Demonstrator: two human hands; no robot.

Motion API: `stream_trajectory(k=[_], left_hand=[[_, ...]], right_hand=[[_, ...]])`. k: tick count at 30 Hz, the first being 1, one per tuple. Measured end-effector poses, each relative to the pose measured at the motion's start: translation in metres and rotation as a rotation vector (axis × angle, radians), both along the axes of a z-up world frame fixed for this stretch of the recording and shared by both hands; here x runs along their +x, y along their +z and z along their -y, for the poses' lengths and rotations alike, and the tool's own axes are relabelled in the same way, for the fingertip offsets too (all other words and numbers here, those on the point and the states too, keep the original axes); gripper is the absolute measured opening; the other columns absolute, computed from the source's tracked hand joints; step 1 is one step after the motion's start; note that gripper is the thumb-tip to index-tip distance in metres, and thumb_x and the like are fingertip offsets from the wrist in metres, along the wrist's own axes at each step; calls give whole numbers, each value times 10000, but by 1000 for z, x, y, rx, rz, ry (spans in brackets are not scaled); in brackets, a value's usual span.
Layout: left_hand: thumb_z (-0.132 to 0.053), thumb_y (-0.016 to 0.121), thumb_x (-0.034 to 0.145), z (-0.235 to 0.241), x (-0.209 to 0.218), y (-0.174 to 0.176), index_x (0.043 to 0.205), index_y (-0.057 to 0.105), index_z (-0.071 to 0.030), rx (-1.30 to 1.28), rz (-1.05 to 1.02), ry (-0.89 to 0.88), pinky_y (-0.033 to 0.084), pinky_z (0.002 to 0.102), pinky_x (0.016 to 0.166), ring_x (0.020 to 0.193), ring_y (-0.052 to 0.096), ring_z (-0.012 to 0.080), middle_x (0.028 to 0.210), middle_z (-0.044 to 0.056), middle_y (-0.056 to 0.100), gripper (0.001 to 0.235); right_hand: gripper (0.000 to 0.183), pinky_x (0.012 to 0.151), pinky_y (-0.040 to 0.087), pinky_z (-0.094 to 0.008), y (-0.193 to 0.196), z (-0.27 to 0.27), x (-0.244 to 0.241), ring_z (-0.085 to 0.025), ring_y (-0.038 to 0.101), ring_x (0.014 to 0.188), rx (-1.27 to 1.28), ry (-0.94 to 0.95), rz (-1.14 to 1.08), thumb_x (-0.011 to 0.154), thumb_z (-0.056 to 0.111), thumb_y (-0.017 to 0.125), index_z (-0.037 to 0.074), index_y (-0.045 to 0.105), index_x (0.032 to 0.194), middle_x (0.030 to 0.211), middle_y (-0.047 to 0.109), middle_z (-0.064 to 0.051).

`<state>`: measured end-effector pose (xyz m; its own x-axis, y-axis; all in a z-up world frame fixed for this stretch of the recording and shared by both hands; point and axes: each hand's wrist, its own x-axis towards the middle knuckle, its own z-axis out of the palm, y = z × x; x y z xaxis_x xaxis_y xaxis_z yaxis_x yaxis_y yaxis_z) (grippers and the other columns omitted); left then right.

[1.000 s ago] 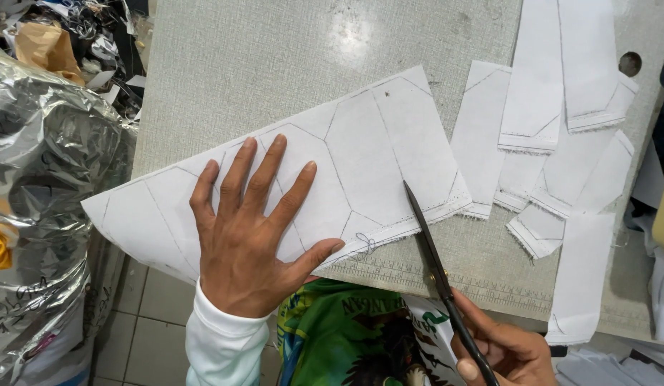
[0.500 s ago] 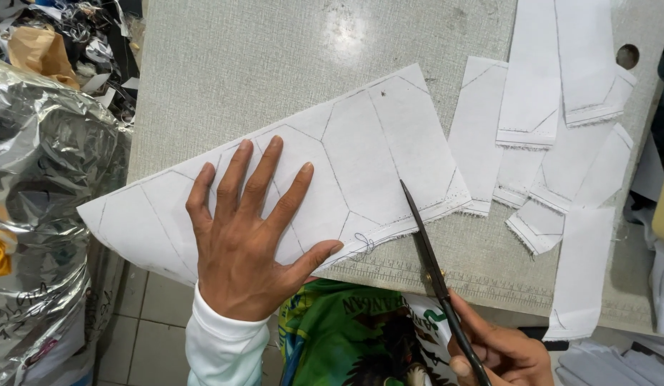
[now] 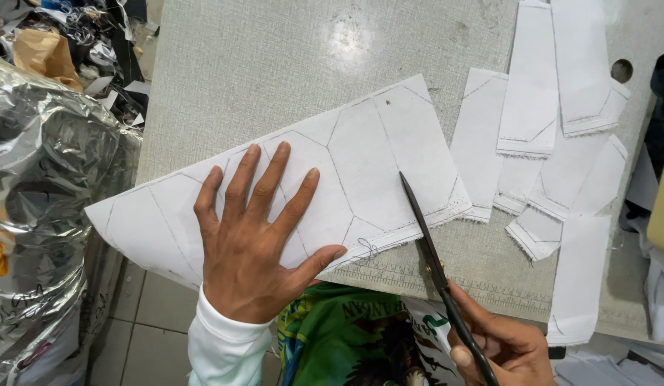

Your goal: Cutting out paper patterns using scissors on a work table in a sewing factory.

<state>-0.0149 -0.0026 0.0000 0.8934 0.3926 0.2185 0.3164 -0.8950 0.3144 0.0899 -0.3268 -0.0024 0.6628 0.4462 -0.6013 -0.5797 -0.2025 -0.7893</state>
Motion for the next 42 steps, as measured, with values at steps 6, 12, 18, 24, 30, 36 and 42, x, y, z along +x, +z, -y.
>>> stream_trajectory(k=[6,12,18,24,30,36,42], left_hand=[[-757,605,899,0,0,0,1478,551,-207,-2,3,-7,208,592,1213,1505,365,368,1597,128,450,801],[-751,602,895,-1,-1,1,1466,558,-218,7,12,-15,226,599,1199,1501,370,366,1595,121,451,783],[-739,620,874,-1,-1,2,1462,550,-226,-3,24,-7,221,593,1194,1501,366,363,1596,110,449,783],[-747,625,859,-2,-2,0,1468,542,-227,-16,40,-5,210,592,1196,1512,342,354,1609,105,426,804],[-734,641,845,-2,-1,2,1446,554,-231,-10,52,0,216,587,1187,1502,355,350,1600,97,438,789],[-749,607,849,-2,-1,1,1432,567,-227,-1,66,11,223,591,1179,1485,379,362,1583,107,459,783],[-751,607,850,-2,-1,0,1436,562,-231,-2,70,10,230,591,1178,1490,374,355,1588,101,453,785]], right_hand=[[835,418,194,-325,-1,8,-1,-131,216,438,-5,6,-34,696,-119,777,-75,557,1500,609,391,-135],[805,437,233,-444,1,-5,3,-174,258,464,-65,-40,-26,703,-82,777,-85,585,1484,589,459,-139],[771,483,232,-457,9,-23,10,-192,302,512,-180,-64,-22,666,-61,812,-80,689,1427,589,448,-115],[804,398,191,-326,-5,0,20,-109,252,418,-89,36,-58,699,-141,810,-43,647,1480,640,530,-108],[794,446,259,-394,0,-16,25,-163,324,435,-156,-17,-109,700,-192,783,-19,679,1468,871,707,-254],[760,392,188,-315,4,-28,25,-127,230,411,-93,-30,-105,719,-166,770,-54,676,1464,768,609,-191],[742,703,421,-316,7,-33,22,-267,600,703,-168,-31,-19,691,-129,795,-82,693,1425,921,712,-222]])
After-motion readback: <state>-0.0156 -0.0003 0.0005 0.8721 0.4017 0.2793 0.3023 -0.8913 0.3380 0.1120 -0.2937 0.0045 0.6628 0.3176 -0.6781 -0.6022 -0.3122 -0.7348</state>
